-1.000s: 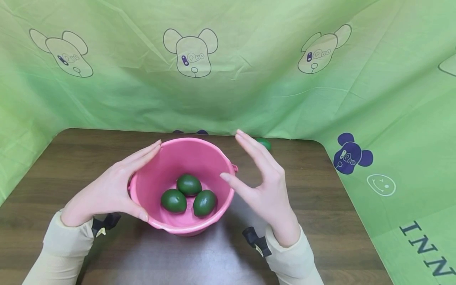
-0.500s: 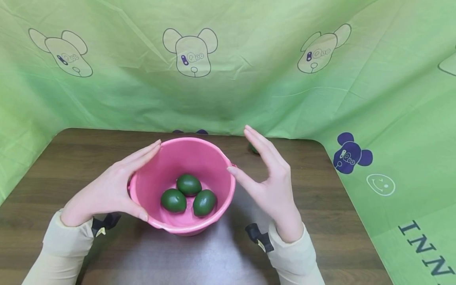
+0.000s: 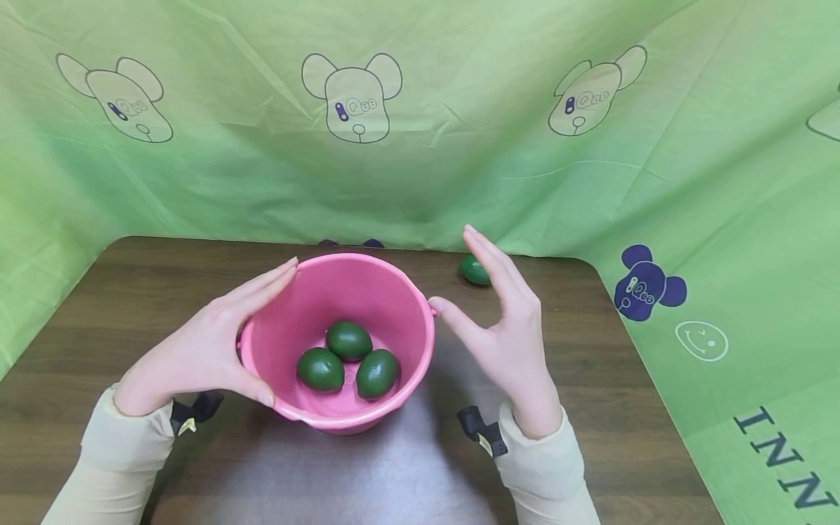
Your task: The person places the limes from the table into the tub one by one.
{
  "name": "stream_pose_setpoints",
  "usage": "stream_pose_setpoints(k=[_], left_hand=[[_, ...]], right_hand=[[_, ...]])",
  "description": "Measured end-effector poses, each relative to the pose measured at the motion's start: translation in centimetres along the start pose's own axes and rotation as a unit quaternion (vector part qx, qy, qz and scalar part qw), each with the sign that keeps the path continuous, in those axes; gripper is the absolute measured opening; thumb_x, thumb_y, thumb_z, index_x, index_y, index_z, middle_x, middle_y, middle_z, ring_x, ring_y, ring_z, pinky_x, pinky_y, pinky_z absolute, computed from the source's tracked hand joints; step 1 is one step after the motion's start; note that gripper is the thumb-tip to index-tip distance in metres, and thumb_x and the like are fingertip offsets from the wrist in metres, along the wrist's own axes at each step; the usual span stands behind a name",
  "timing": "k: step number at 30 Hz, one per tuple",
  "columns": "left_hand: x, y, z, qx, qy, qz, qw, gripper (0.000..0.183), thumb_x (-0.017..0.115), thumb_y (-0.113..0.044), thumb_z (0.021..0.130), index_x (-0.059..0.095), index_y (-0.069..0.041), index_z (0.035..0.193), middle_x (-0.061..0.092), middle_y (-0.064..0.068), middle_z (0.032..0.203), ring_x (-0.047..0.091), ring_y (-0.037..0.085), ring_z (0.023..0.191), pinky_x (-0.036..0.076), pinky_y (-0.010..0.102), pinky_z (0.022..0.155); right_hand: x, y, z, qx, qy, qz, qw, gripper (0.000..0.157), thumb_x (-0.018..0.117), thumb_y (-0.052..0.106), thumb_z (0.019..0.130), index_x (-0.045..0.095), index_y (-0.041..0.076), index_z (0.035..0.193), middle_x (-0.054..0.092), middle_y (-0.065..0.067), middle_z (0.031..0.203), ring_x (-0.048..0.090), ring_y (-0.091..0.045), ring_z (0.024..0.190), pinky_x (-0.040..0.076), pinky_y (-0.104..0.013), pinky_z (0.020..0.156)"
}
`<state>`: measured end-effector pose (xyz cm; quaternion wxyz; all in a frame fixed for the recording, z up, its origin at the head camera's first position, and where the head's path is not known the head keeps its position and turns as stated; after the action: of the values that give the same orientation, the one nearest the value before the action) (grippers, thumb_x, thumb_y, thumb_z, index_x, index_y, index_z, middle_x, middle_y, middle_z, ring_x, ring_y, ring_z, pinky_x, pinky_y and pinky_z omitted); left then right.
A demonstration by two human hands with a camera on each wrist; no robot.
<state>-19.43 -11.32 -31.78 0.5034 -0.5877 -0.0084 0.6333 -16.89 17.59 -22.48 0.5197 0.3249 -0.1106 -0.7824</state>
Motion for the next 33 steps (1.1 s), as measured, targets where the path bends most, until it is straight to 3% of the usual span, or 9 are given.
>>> stream_pose_setpoints(k=[10,17,33], left_hand=[[0.0,0.1,0.0,0.006,-0.001,0.003,1.0000,0.136,0.098,-0.055,0.055,0.025,-0.014,0.163,0.014,-0.008,0.168,0.019,0.020,0.152,0.038,0.054,0.109],[0.1,0.3,-0.1,-0.005,-0.002,-0.010,0.9999,0.137,0.099,-0.055,0.055,0.024,-0.019,0.163,0.013,-0.011,0.168,0.018,0.017,0.151,0.039,0.050,0.110],[0.1,0.3,-0.1,0.000,-0.004,-0.004,1.0000,0.137,0.095,-0.063,0.055,0.024,-0.018,0.163,0.013,-0.011,0.168,0.018,0.016,0.152,0.037,0.050,0.111]], right_hand=[[-0.5,-1.2,0.0,0.016,-0.008,-0.015,1.000,0.062,0.082,0.010,0.086,0.056,-0.008,0.139,0.056,-0.022,0.142,0.049,-0.035,0.134,0.038,-0.039,0.112],[-0.7,-2.1,0.0,0.041,-0.020,-0.026,0.999,0.069,0.077,-0.014,0.075,0.057,-0.006,0.140,0.056,-0.019,0.144,0.049,-0.031,0.136,0.038,-0.036,0.111],[-1.3,-5.0,-0.3,0.084,-0.032,-0.031,0.995,0.069,0.076,-0.018,0.079,0.056,-0.002,0.143,0.055,-0.018,0.145,0.049,-0.027,0.136,0.038,-0.036,0.111]])
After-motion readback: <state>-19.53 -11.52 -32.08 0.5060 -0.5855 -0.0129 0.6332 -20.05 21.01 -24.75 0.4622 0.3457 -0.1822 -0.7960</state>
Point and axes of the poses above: each hand's wrist, its own z-axis towards the middle knuckle, its own x-axis out of the palm, y = z × x, the point moved 8 cm from there along z, towards the middle knuckle
